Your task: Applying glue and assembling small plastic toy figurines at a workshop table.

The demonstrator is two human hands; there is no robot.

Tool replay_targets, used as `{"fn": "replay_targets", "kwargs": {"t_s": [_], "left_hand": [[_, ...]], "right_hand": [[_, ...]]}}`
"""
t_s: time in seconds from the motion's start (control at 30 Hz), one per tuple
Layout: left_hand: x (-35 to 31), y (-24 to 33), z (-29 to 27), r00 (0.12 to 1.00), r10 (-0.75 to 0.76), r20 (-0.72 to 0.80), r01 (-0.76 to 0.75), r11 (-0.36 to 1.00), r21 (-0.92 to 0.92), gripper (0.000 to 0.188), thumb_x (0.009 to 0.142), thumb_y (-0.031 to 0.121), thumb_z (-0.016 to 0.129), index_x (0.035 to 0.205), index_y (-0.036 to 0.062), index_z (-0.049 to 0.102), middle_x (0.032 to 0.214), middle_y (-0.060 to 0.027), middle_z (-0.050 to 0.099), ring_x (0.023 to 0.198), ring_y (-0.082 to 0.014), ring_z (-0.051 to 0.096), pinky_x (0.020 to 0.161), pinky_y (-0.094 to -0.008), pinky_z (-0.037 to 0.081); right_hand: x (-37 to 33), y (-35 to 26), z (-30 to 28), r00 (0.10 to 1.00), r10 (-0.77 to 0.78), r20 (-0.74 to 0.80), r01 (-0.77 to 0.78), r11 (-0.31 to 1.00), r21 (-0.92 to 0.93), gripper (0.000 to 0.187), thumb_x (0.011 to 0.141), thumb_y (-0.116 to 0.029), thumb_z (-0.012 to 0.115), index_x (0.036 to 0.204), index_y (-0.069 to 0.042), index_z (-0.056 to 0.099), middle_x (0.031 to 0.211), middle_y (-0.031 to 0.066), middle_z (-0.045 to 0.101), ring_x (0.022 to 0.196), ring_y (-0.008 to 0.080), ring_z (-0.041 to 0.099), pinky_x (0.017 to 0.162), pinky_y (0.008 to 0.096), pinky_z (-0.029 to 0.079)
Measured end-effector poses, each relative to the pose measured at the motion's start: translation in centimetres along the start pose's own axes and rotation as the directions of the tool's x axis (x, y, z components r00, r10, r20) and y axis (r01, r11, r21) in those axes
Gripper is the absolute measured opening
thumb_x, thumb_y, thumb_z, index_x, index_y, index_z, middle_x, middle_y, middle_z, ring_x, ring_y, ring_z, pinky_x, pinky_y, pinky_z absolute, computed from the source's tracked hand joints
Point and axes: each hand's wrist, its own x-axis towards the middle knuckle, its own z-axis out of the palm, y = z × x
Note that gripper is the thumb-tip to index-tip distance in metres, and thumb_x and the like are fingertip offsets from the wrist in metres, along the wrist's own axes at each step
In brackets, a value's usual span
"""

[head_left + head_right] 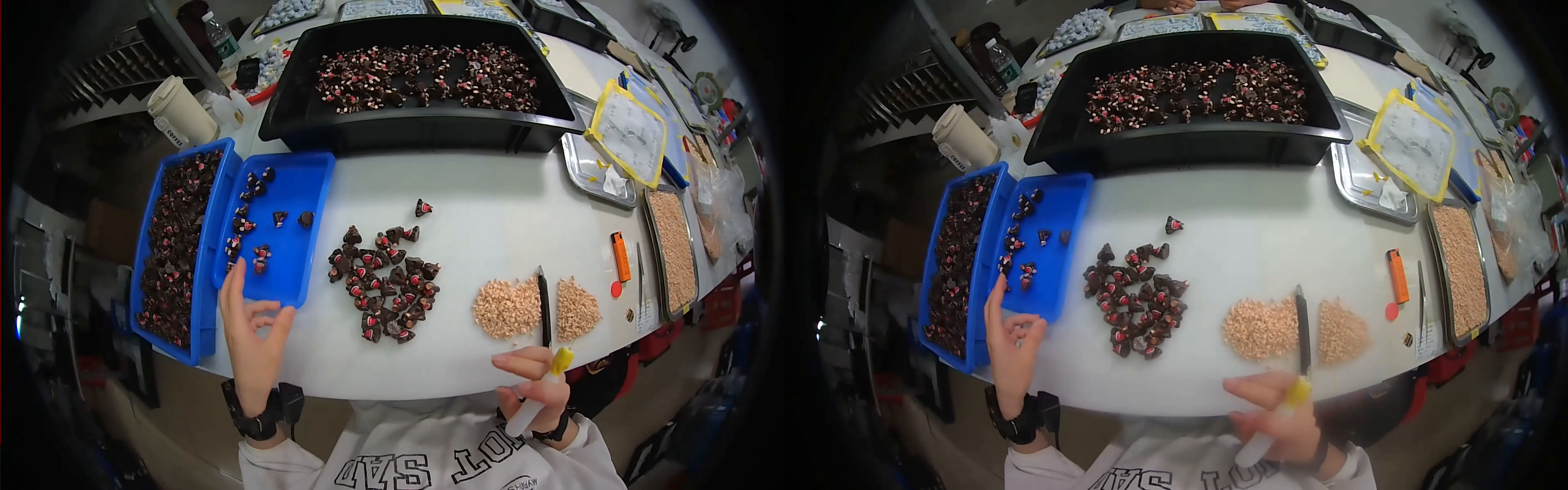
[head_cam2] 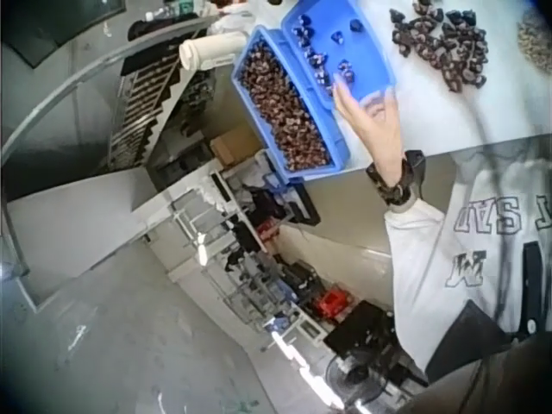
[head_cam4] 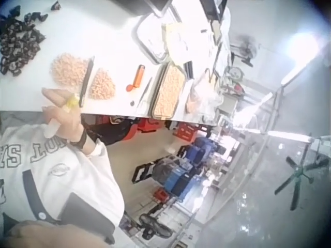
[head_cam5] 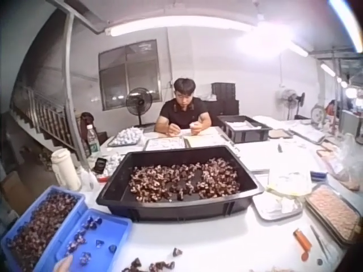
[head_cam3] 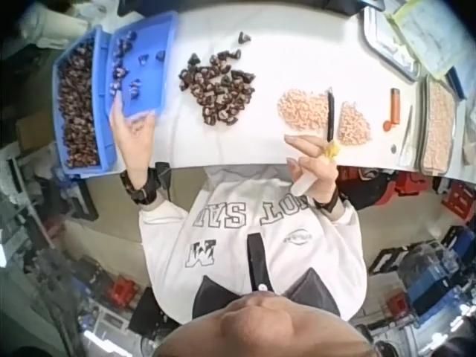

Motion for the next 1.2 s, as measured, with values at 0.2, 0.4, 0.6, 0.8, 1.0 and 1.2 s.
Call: {"fn": "replay_targets", "kwargs": {"t_s": [0.2, 0.4, 0.6, 0.8, 1.0, 1.2], "left_hand": [[-2.9, 0.8, 0.9, 0.875, 0.135, 0.466, -0.332, 0.866, 0.373, 0.050, 0.075, 0.000, 0.065, 0.123, 0.0037, 0.049, 0.123, -0.0147, 0.047, 0.086, -0.0251, 0.057, 0.070, -0.0319, 0.050], [-4.8, 0.6, 6.2, 0.888, 0.177, 0.425, -0.389, 0.782, 0.487, 0.030, 0.074, 0.001, 0.064, 0.102, 0.0034, 0.054, 0.100, -0.0124, 0.051, 0.092, -0.0293, 0.052, 0.073, -0.0393, 0.047], [-4.3, -0.3, 5.3, 0.905, 0.227, 0.360, -0.321, 0.919, 0.228, 0.033, 0.074, -0.006, 0.064, 0.105, 0.0013, 0.054, 0.096, -0.0116, 0.052, 0.081, -0.0220, 0.057, 0.066, -0.0314, 0.048], [-7.1, 1.8, 6.5, 0.942, 0.112, 0.316, 0.119, 0.770, -0.627, 0.037, 0.071, -0.006, 0.075, 0.105, -0.0034, 0.059, 0.100, -0.0109, 0.053, 0.078, -0.0142, 0.058, 0.064, -0.0236, 0.052], [-5.4, 0.6, 10.7, 0.802, 0.218, 0.556, 0.306, 0.650, -0.695, 0.031, 0.076, -0.010, 0.068, 0.105, -0.0060, 0.061, 0.109, -0.0160, 0.052, 0.091, -0.0184, 0.059, 0.079, -0.0272, 0.052], [-5.2, -0.2, 10.2, 0.710, 0.207, 0.673, 0.429, 0.631, -0.647, 0.029, 0.082, -0.011, 0.056, 0.110, -0.0070, 0.059, 0.122, -0.0209, 0.049, 0.102, -0.0225, 0.058, 0.085, -0.0317, 0.051]], "right_hand": [[-1.2, -0.2, 0.5, 0.993, 0.052, -0.109, -0.055, 0.998, -0.023, 0.037, 0.083, -0.002, 0.061, 0.103, -0.013, 0.032, 0.100, 0.0194, 0.065, 0.079, 0.0275, 0.059, 0.074, 0.0366, 0.044], [-1.2, -0.6, 0.6, 0.995, 0.049, -0.090, -0.046, 0.998, 0.033, 0.036, 0.082, 0.000, 0.060, 0.103, -0.013, 0.033, 0.098, 0.0194, 0.065, 0.076, 0.0263, 0.058, 0.073, 0.0358, 0.045], [-1.7, -0.2, 1.0, 0.994, 0.080, -0.076, -0.080, 0.997, 0.001, 0.034, 0.085, -0.005, 0.060, 0.105, -0.012, 0.034, 0.095, 0.0186, 0.066, 0.073, 0.0250, 0.058, 0.071, 0.0353, 0.046], [-1.2, 1.0, 1.0, 0.969, -0.072, -0.237, 0.134, 0.958, 0.253, 0.046, 0.092, -0.030, 0.057, 0.122, -0.012, 0.028, 0.086, 0.0200, 0.066, 0.060, 0.0244, 0.057, 0.059, 0.0344, 0.047], [-1.9, 0.6, 2.5, 0.944, -0.067, -0.322, 0.207, 0.881, 0.425, 0.054, 0.086, -0.041, 0.063, 0.121, -0.012, 0.032, 0.079, 0.0177, 0.066, 0.061, 0.0243, 0.058, 0.054, 0.0321, 0.049], [-0.5, 1.3, 1.9, 0.984, -0.056, -0.172, 0.115, 0.926, 0.361, 0.051, 0.085, -0.056, 0.057, 0.100, -0.008, 0.048, 0.069, 0.0073, 0.066, 0.074, 0.0251, 0.061, 0.057, 0.0277, 0.048]]}}
